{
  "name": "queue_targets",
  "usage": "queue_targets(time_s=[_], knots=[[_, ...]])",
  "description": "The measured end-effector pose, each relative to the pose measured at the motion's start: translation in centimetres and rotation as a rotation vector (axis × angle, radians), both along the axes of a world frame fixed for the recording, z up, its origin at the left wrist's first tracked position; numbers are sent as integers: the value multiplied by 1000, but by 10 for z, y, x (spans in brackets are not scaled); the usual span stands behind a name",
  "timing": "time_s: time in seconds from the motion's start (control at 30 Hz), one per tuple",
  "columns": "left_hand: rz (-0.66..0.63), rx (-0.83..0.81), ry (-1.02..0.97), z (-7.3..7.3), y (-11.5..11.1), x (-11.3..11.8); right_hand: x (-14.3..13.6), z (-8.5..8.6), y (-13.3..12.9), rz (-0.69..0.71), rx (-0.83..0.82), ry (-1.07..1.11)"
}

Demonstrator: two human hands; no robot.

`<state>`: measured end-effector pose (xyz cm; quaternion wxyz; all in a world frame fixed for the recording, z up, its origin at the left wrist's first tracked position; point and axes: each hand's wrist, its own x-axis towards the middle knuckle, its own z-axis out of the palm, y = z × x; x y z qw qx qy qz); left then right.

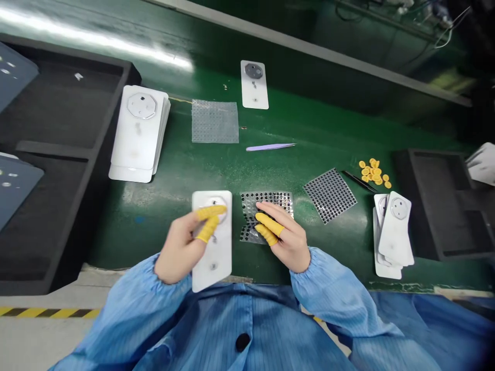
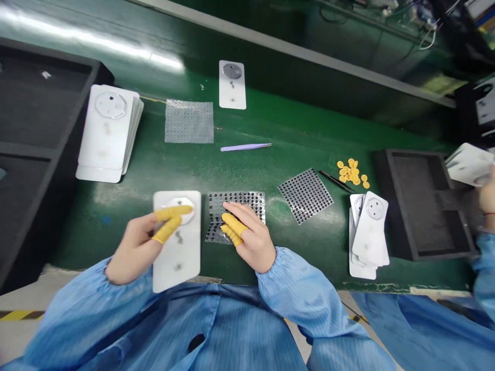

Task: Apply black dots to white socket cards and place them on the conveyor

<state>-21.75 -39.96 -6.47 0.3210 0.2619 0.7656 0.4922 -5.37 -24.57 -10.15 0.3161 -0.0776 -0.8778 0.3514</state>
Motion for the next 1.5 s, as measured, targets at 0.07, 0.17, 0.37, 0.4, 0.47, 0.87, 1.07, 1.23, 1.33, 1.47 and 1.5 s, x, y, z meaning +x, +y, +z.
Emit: queue_targets(time_s=[0.07,0.17,0.37,0.4,0.47,0.87,1.07,1.23,1.33,1.47,1.5], knots=[[-108,36,-129,2,11,10,3,11,0,46,20,4],[-98,111,-219,3,23,22,5,21,1,134,25,-40],[-149,95,-86,1,23,27,-10,23,2,100,60,21],[-179,77,-11,0,22,27,-13,21,2,114,96,39],[-223,37,174,-3,21,27,-18,15,2,138,143,60],[-353,34,520,-22,18,16,-31,-1,-11,53,-279,2],[-350,-8,316,-25,17,8,-33,-9,-7,-60,-425,-65],[-102,35,-8,-16,-3,-17,-30,-7,2,-140,-139,-18],[126,110,-104,-1,-11,-19,-32,7,2,-126,36,28],[120,148,-163,23,-5,3,-42,35,-7,-58,187,136],[91,162,-139,28,-3,10,-44,41,-9,-24,205,148]])
